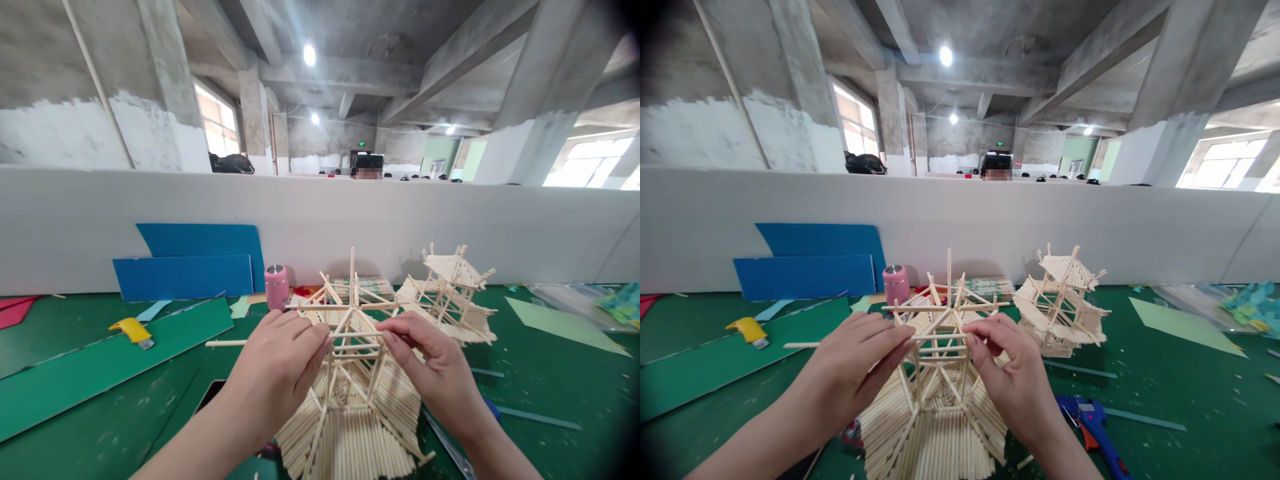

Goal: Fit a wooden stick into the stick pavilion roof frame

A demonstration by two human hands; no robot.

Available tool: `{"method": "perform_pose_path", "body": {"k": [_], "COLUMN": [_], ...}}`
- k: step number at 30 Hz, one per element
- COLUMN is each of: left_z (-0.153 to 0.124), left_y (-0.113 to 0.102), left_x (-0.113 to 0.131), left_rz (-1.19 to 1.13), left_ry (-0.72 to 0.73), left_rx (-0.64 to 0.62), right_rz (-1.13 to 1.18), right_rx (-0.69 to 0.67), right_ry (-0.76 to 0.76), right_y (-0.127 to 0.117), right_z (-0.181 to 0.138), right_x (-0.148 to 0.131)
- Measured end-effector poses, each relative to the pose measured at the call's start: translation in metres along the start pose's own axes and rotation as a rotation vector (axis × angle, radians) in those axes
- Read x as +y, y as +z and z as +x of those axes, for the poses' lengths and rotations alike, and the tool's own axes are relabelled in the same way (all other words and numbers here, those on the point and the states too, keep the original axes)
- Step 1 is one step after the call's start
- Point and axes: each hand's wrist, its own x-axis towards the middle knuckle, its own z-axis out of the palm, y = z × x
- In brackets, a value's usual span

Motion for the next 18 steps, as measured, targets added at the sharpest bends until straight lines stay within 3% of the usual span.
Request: {"method": "perform_pose_path", "body": {"k": [18], "left_z": [-0.0006], "left_y": [-0.0008], "left_x": [-0.0003], "left_rz": [0.007], "left_ry": [0.009], "left_rx": [0.006], "right_rz": [0.017], "right_rx": [-0.004], "right_ry": [0.007], "right_y": [-0.0001], "right_z": [-0.0021], "right_x": [-0.0019]}}
